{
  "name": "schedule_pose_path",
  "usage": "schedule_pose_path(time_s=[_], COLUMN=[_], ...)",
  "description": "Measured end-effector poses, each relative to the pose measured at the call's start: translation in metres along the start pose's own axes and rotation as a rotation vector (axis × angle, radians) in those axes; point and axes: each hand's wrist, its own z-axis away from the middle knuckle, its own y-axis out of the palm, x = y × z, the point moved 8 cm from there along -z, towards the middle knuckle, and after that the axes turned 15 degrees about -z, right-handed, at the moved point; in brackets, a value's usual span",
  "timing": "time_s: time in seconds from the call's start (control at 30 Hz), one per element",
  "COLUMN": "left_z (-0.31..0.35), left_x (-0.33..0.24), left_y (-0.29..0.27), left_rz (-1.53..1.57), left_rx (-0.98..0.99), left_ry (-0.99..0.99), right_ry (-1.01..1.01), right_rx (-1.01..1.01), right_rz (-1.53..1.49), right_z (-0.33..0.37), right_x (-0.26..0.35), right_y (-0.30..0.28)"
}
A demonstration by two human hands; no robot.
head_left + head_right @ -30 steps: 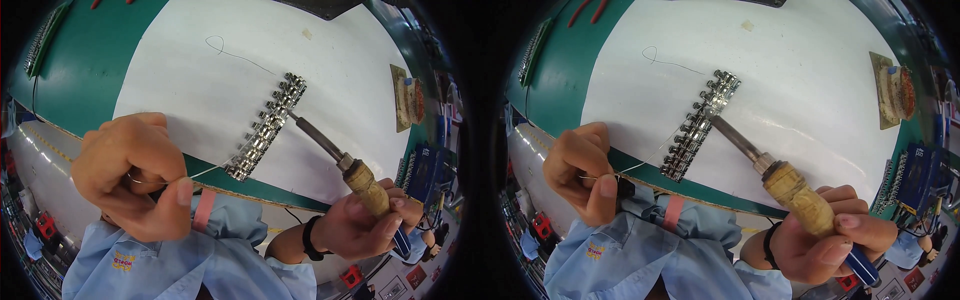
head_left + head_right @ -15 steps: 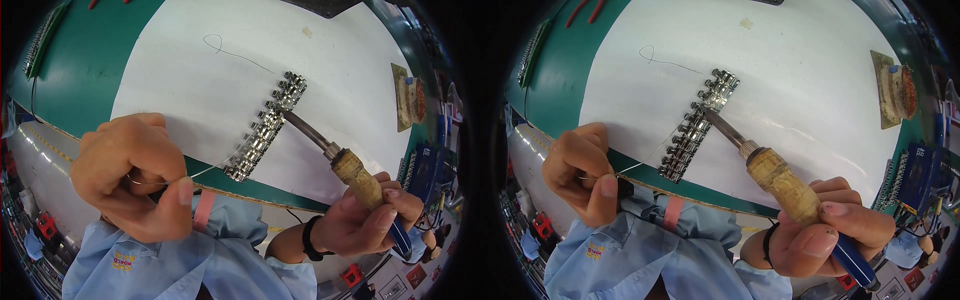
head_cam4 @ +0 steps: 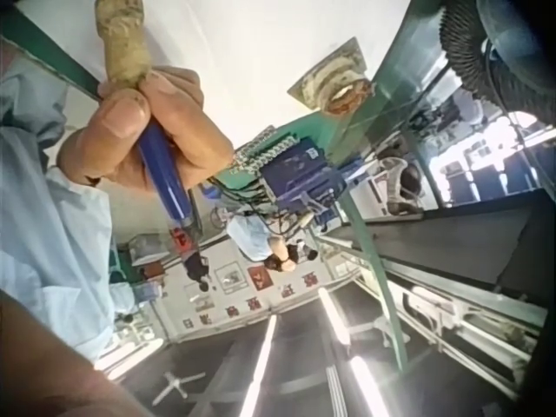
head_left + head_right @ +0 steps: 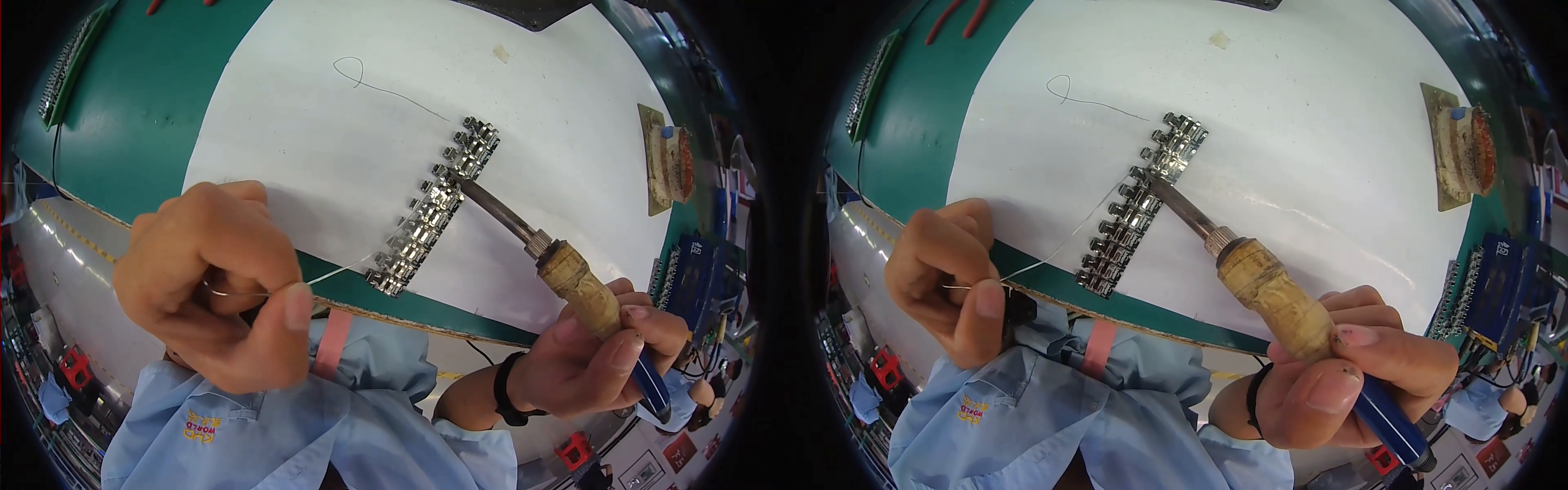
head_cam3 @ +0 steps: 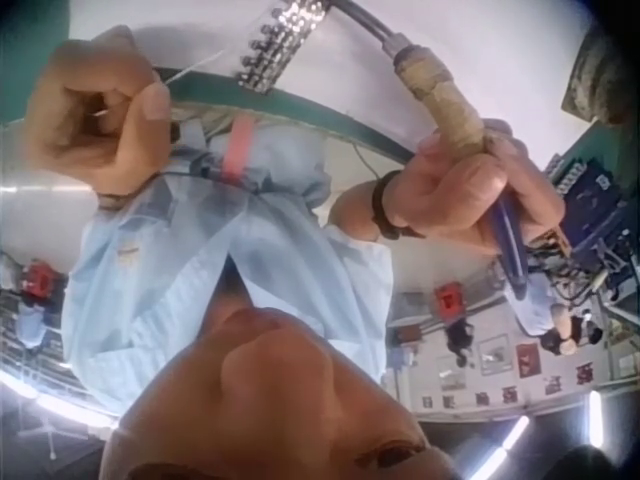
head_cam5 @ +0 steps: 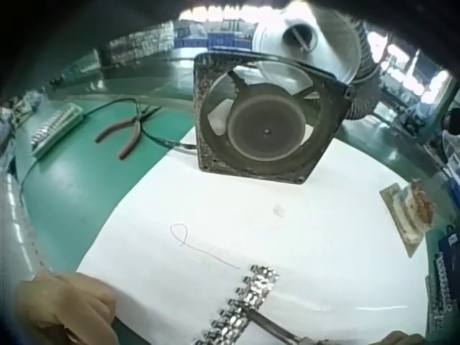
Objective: The person solders components onto a circuit board using a soldering iron and solder wire, then repeats the process on a second board.
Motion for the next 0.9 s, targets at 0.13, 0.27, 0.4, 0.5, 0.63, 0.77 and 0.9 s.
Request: schedule_pose_path(time_s=[0.13, 0.27, 0.4, 0.5, 0.63, 0.77, 0.9], left_z=[0.000, 0.000, 0.000, -0.001, -0.001, -0.002, -0.003], left_x=[0.000, 0.000, 0.000, -0.001, 0.000, 0.000, 0.000], left_y=[0.001, 0.002, 0.003, 0.003, 0.004, 0.006, 0.008], left_rz=[-0.028, -0.034, -0.033, -0.058, -0.075, -0.087, -0.089], left_rx=[0.034, 0.048, 0.053, 0.045, 0.055, 0.056, 0.070], left_ry=[0.007, 0.015, 0.014, 0.032, 0.010, 0.027, 0.028], right_ry=[-0.031, -0.042, -0.025, -0.013, 0.004, 0.002, -0.008], right_rx=[-0.120, -0.126, -0.067, -0.048, -0.022, -0.022, -0.024], right_rz=[0.000, -0.025, 0.007, -0.015, -0.039, -0.069, -0.062], right_z=[0.005, 0.003, 0.001, 0.000, -0.001, -0.001, -0.001], right_x=[0.004, 0.002, 0.001, -0.001, -0.002, -0.003, -0.003], right_y=[-0.006, -0.008, -0.006, -0.005, -0.002, -0.002, -0.002])
